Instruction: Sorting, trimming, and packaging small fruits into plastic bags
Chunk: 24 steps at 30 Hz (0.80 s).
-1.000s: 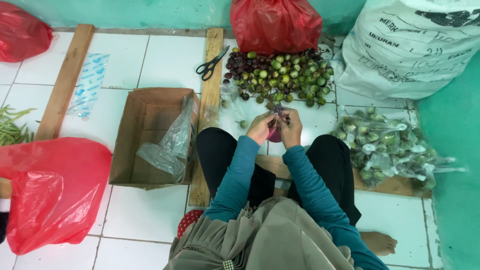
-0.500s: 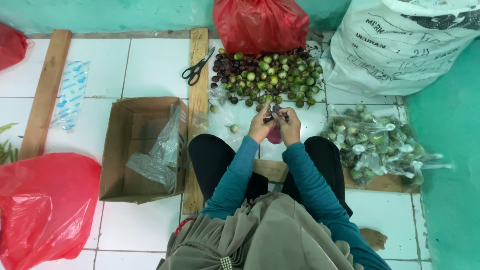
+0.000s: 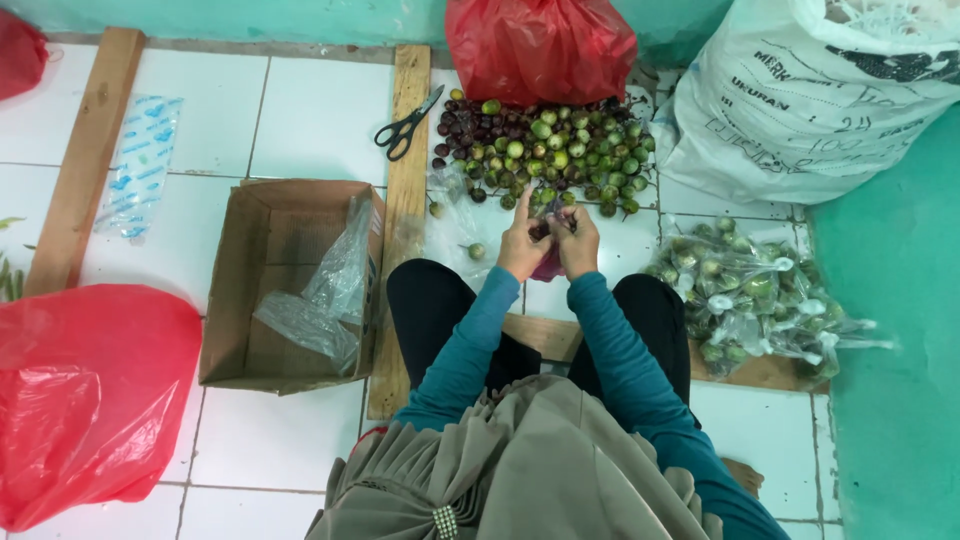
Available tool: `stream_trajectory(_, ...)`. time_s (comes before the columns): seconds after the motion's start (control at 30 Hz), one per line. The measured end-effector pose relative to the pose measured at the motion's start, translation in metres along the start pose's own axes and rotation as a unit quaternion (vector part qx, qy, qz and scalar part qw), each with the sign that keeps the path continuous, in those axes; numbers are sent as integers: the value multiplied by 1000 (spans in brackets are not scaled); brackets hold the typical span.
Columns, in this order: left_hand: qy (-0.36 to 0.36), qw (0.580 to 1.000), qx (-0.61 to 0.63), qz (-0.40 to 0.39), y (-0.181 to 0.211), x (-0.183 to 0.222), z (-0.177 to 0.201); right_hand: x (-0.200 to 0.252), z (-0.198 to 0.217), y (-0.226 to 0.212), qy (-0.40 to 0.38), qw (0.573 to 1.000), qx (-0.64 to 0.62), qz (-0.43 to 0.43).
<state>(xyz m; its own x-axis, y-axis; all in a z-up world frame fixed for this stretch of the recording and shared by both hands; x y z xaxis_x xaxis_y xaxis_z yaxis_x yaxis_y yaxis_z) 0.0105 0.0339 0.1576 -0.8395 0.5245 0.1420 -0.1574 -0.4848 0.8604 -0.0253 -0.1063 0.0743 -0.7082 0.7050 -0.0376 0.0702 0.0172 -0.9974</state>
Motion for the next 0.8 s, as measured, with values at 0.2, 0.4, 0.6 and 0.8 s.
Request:
stream_trajectory(0.2, 4, 1000, -15, -19, 0, -10, -5, -44, 13, 24, 112, 986, -119, -24)
stream_trajectory(0.4, 7, 998, 33, -44, 31, 5, 21, -4, 14, -28, 82, 994, -71, 20)
stream_trajectory(0.6, -39, 997, -8, -68, 25, 0, 4, -23, 19, 15, 36, 997, 57, 28)
stream_trajectory(0.8, 12, 999, 14, -26, 5, -14, -5, -40, 39, 31, 142, 989, -4, 32)
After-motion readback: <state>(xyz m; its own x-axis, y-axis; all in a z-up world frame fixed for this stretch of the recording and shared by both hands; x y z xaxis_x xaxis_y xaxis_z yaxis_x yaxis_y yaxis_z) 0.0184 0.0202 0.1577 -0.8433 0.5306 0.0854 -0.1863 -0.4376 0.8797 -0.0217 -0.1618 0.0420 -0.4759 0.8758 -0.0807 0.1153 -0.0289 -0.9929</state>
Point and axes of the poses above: each hand's wrist, its own x-axis away from the middle knuckle, its own z-axis out of the back of the hand, y = z × x, the point moved 2 cm from there along -x, towards the middle knuckle, and after that the axes turned 14 degrees about -x, right-handed, at the moved point
